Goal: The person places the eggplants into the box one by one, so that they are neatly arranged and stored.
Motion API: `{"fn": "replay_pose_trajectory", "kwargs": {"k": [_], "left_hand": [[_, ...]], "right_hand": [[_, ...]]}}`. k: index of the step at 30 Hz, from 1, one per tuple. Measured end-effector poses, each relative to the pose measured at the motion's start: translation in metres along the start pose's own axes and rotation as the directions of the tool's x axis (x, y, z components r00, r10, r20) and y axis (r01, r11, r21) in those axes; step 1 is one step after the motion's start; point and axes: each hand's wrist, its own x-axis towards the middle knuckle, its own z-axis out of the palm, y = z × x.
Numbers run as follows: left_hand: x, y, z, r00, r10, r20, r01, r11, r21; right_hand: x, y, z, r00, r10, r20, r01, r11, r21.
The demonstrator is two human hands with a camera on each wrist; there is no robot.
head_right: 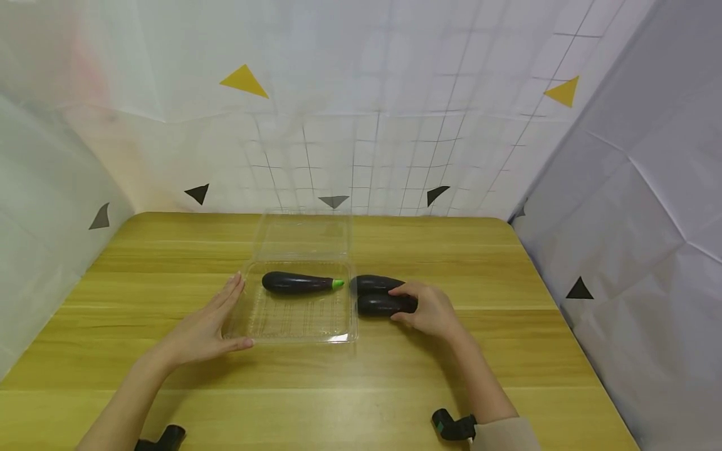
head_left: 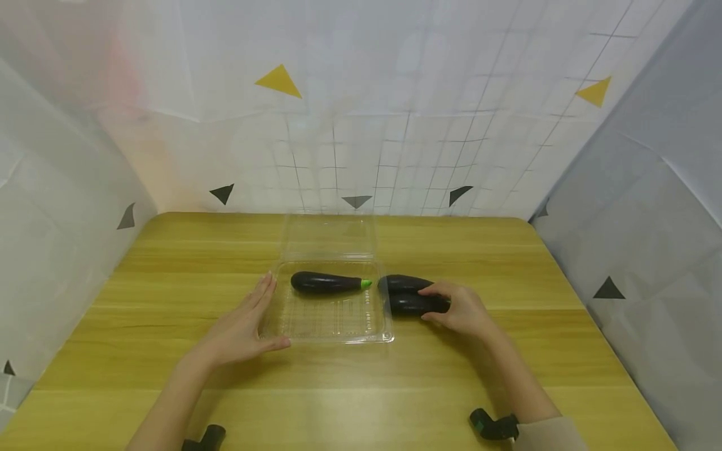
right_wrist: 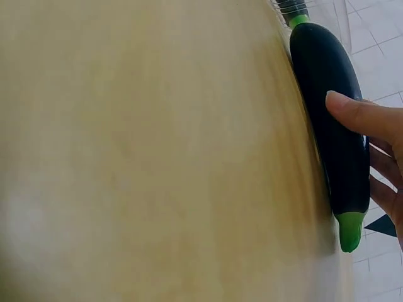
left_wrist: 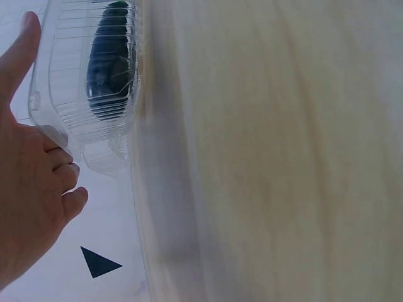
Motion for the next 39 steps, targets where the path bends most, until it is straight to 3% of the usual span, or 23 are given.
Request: {"fn": "replay_pose_trajectory", "kwargs": {"k": [9,28,39], "left_hand": [[0.0,0.0,0.0,1.0,-0.006,0.006,0.006,1.0,-0.009],[0.0,0.0,0.001,1.0,0.012,-0.006,-0.012,1.0,0.002],[0.0,-0.001,-0.002,1.0,0.005,0.012,-0.005,1.0,-0.006]], "right_hand": [[-0.003,-0.002,-0.005,0.999,-0.01,0.051,0.011,1.0,-0.029],[-0.012,-0.013,-0.031,0.998,-0.034,0.051,0.036,0.999,-0.04],[-0.007,-0.019,-0.048,0.998,-0.054,-0.044,0.052,0.998,-0.044]]}}
